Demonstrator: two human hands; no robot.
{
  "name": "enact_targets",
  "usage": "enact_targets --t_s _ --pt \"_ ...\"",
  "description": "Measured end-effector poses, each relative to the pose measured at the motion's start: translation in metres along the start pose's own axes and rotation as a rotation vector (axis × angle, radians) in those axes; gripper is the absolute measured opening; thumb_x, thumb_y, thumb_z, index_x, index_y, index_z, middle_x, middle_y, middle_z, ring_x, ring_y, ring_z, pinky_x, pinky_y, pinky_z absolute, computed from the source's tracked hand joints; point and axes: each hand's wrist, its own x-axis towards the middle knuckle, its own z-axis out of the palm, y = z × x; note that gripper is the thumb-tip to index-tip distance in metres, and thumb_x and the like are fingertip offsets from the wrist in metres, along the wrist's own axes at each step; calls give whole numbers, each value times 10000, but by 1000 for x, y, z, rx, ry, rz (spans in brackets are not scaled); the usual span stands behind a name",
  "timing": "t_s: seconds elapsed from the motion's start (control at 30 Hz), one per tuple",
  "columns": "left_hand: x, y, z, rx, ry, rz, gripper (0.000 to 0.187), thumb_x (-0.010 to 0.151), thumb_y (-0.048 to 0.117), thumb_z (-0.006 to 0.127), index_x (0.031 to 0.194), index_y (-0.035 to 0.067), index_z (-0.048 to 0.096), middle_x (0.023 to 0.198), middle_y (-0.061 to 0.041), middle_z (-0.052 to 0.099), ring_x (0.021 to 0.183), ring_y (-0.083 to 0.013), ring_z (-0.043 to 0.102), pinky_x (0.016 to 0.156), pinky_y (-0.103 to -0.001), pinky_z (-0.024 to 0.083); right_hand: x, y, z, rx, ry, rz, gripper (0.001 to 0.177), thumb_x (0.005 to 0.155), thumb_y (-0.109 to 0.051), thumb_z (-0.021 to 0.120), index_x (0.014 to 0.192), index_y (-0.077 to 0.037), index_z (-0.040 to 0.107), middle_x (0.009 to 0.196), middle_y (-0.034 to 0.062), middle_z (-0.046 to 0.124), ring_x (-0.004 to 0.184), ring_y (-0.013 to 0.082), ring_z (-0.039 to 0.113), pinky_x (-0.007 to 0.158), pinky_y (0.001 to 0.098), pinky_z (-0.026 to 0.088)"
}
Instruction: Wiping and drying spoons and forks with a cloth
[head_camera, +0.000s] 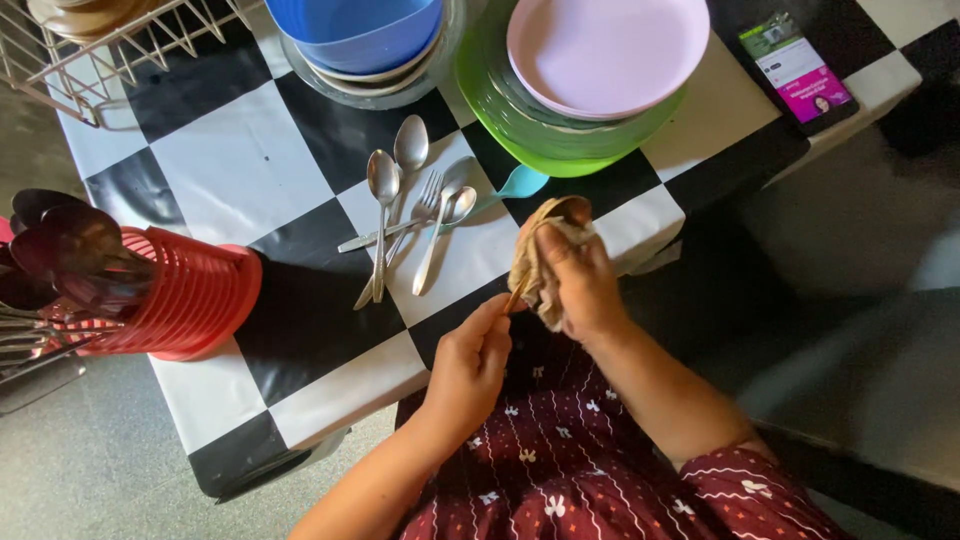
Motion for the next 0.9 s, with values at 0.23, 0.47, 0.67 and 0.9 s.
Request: enact_targets --t_s 0.23,0.47,0.67,0.9 --pt "-2 -18 6 -60 -44 20 124 1081 103 465 1132 48 564 640 -1 420 578 -81 400 514 -293 355 1 -16 13 -45 -140 306 241 1000 -302 638 986 -63 667 728 64 699 515 144 650 426 269 526" --pt "-4 19 -33 140 -111 36 139 1055 122 490 1125 52 587 597 -50 410 552 -126 401 514 -325 379 19 -45 -2 -306 -168 -50 172 1053 -227 659 1063 -55 654 882 41 713 730 116 689 657 267 599" --pt "-6 3 -28 142 -91 67 120 1039 116 516 1090 43 596 633 -29 459 594 -104 432 532 -309 406 15 -21 3 -574 -103 -237 217 1054 -284 682 1047 -69 660 891 21 703 745 92 667 655 231 557" --pt "-5 -15 -5 -103 -62 -58 157 1078 139 459 1092 48 585 623 22 422 578 -76 392 526 -275 354 -8 1 22 -58 -94 193 265 1010 -324 670 1005 -59 657 773 45 687 575 119 649 486 264 540"
